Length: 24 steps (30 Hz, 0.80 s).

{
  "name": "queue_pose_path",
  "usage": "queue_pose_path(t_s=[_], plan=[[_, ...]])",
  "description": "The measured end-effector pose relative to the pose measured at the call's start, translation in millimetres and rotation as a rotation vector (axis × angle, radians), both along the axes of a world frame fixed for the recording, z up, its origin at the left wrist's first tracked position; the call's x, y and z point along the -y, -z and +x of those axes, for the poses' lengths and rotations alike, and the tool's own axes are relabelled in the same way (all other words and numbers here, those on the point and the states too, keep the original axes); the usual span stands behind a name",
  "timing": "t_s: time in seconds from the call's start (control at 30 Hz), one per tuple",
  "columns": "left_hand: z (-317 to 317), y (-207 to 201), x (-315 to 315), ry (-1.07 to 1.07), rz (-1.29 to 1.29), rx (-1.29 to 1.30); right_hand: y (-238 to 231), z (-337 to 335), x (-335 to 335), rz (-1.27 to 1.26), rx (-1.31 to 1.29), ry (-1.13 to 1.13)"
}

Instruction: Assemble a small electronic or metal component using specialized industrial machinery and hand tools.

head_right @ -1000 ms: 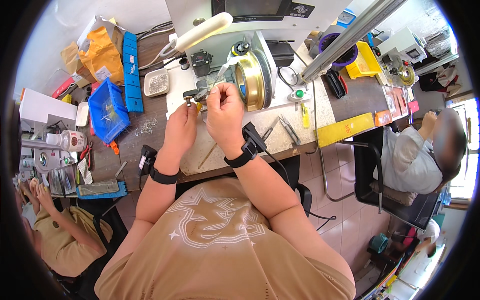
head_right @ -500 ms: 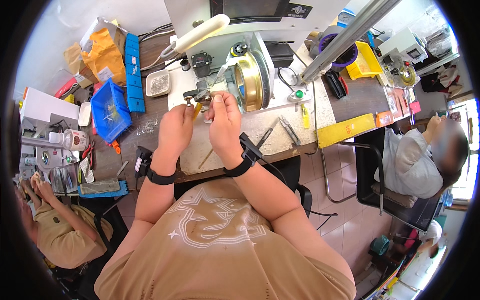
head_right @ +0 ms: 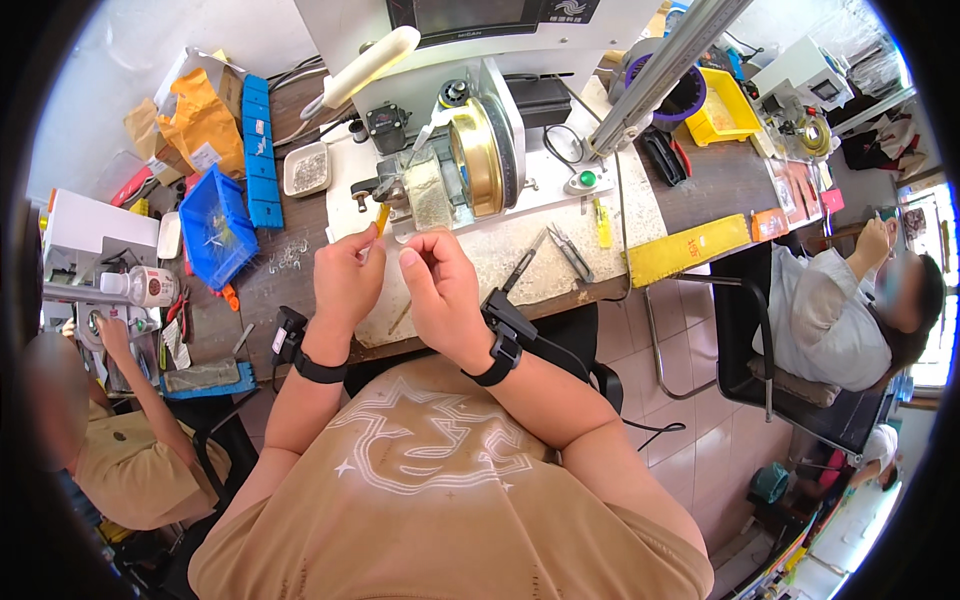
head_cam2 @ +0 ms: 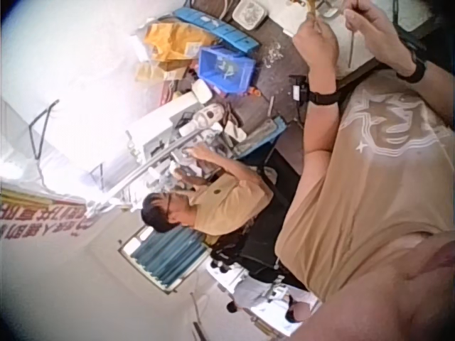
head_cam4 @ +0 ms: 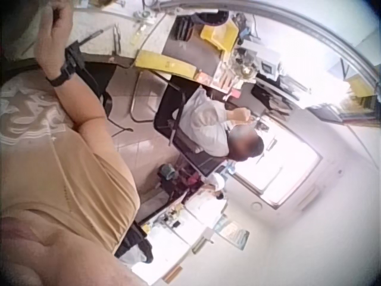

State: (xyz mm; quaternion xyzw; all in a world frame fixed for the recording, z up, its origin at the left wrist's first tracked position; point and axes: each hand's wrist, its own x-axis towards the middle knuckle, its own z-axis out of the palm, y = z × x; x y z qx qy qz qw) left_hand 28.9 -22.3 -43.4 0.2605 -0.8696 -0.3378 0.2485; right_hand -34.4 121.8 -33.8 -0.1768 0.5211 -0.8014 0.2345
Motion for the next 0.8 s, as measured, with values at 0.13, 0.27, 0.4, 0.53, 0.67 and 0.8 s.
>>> queue_pose_path(t_s=[0.13,0.27,0.4,0.53,0.67,0.8], plan=[[1.9,-18.0,-11.3,0.151,-0.073,0.073,0.9,3.0,-18.6,0.048,-0.213,0.027],[-17.8,-28.9,-39.4,0.346,0.197,-0.155,-7.8,-0.7,-39.1,0.064,-0.453,0.079],[-53.5,-28.5,-54.3,0.308,0.481,-0.122,-14.3,-5.2,-62.0,0.177,-0.594,0.150],[-55.5,-24.5,-48.5,0.237,0.743,-0.063,-7.6,-8.8,-77.1,0.215,-0.619,0.200],[-20.8,-53.7,-25.4,0.141,0.532,-0.021,-1.8,-14.2,-84.7,0.241,-0.601,0.222],[-7.2,-60.3,7.8,0.016,0.413,-0.094,0.0,-19.6,-87.5,0.242,-0.633,0.233]])
